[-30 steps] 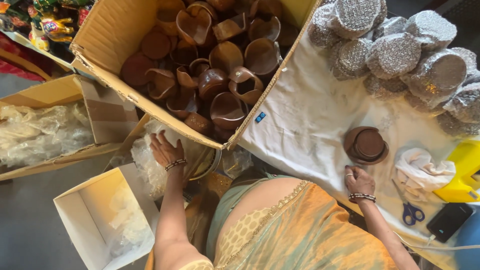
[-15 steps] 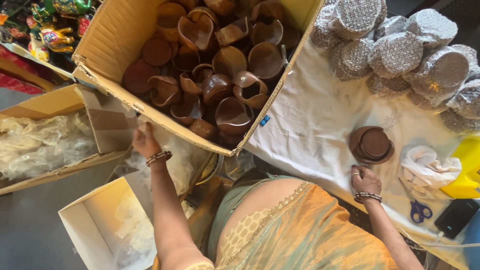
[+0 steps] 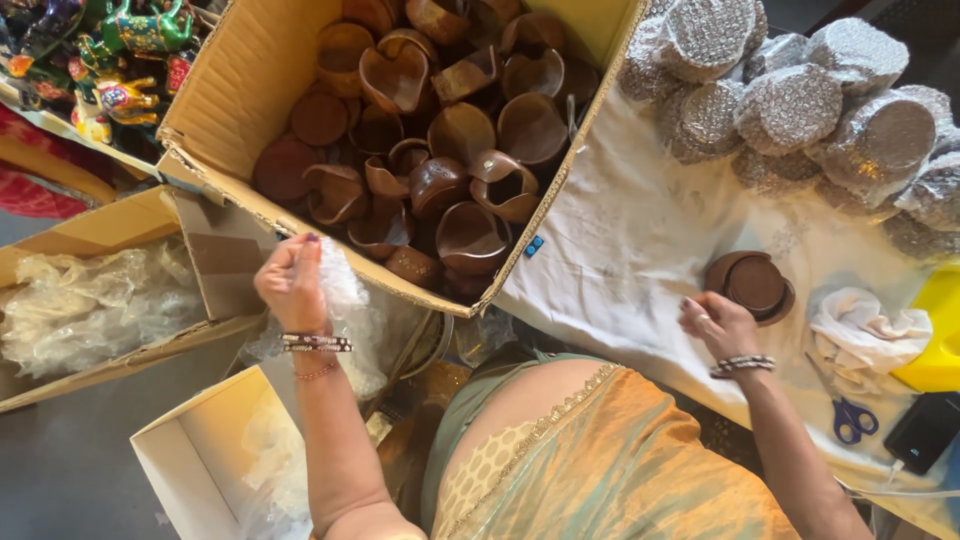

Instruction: The person wipes a brown ceramic bowl with a white cloth, then places it on a table. They pick up a flat brown ceramic lid from a blue basin and set it on the bowl. Finally, they cut a piece of bubble wrap with scissors and wrap the bowl and lid together.

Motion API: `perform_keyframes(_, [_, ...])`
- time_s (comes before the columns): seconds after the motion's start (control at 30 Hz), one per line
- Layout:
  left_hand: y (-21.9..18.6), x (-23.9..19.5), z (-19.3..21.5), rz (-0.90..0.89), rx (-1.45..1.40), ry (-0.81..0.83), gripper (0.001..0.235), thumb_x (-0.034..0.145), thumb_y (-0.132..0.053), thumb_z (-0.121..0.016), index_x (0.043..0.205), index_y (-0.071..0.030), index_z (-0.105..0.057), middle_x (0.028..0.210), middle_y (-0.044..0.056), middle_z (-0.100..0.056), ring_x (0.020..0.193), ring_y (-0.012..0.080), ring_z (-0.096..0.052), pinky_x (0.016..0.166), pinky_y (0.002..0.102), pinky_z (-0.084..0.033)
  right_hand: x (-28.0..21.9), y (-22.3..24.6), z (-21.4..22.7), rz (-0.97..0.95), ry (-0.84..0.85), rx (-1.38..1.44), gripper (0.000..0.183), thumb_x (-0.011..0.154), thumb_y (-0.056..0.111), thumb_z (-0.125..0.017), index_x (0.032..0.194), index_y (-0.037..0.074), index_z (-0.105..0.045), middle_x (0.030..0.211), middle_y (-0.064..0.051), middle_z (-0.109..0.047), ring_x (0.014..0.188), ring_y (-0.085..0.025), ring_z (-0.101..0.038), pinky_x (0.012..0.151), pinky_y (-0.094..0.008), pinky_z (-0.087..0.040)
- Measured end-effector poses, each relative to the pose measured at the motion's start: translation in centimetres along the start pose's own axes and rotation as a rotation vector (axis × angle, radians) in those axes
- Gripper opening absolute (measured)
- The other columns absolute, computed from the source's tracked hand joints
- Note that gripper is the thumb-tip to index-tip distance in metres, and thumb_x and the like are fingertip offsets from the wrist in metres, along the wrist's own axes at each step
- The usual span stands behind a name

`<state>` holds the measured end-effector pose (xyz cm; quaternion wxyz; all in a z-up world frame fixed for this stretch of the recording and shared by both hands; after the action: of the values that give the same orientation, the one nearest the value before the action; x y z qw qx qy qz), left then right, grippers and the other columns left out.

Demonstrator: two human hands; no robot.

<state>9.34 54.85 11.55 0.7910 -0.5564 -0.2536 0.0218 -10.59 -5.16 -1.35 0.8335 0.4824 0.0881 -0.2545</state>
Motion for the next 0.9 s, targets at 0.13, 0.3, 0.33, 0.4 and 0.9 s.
perform_keyframes(0.13, [-1.3, -0.6, -0.1, 0.371, -0.341, 0.076, 0.022, 0.104, -0.008, -0.077, 0.085, 0.003, -0.073, 0.082, 0.007, -0.061, 0.07, 0.0101, -0.047, 0.068, 0.028, -0.034, -2.0, 11.3, -4.0, 0.204, 0.1, 0.274, 0.019, 0.101, 0.018, -0.062, 0.108, 0.002, -0.069, 0.089, -0.004, -0.076, 0.083, -0.009, -0.074, 0.075, -0.026, -0.062])
perform_keyframes(0.3, [-8.0, -1.8, -1.3, 0.166, -0.129, 0.794, 0.019, 0.097, -0.016, -0.07, 0.092, 0.002, -0.074, 0.11, 0.004, -0.071, 0.095, 0.0099, -0.062, 0.078, 0.022, -0.05, -7.0, 23.9, -9.4, 0.762, 0.309, 0.066, 0.039, 0.083, 0.016, -0.082, 0.12, 0.014, -0.07, 0.098, -0.004, -0.08, 0.075, -0.011, -0.076, 0.068, -0.027, -0.062])
perform_keyframes(0.33, [-8.3, -2.4, -1.7, 0.167, -0.129, 0.798, 0.019, 0.097, -0.016, -0.07, 0.092, 0.002, -0.074, 0.11, 0.004, -0.071, 0.095, 0.0099, -0.062, 0.078, 0.022, -0.05, -7.9, 25.9, -10.1, 0.759, 0.307, 0.067, 0.039, 0.083, 0.016, -0.082, 0.12, 0.014, -0.07, 0.098, -0.004, -0.08, 0.075, -0.011, -0.076, 0.068, -0.027, -0.062])
perform_keyframes(0.4, [-8.9, -3.7, -2.4, 0.184, -0.171, 0.923, 0.02, 0.095, -0.016, -0.072, 0.101, 0.003, -0.075, 0.117, 0.005, -0.069, 0.1, 0.0115, -0.064, 0.082, 0.023, -0.052, -9.7, 29.9, -11.5, 0.792, 0.399, -0.072, 0.062, 0.076, 0.023, -0.088, 0.132, 0.018, -0.062, 0.107, -0.003, -0.075, 0.071, -0.014, -0.075, 0.063, -0.029, -0.061])
perform_keyframes(0.9, [-7.8, -3.1, 3.6, 0.3, 0.293, 1.28, 0.075, 0.064, -0.033, -0.09, 0.132, -0.013, -0.065, 0.141, 0.006, -0.067, 0.134, 0.0235, -0.062, 0.115, 0.038, -0.045, -9.7, 30.5, -14.5, 1.18, 0.168, -0.221, 0.051, 0.068, 0.001, -0.067, 0.117, 0.012, -0.06, 0.117, -0.006, -0.069, 0.086, -0.025, -0.072, 0.066, -0.036, -0.057])
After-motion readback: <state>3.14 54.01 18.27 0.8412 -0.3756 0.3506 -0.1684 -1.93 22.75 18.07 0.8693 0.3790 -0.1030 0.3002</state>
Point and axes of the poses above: each hand's wrist, its own x-axis towards the middle knuckle, its own z-axis out of the back of the hand, y = z × x, the point moved 1 cm from there along x, towards the middle knuckle
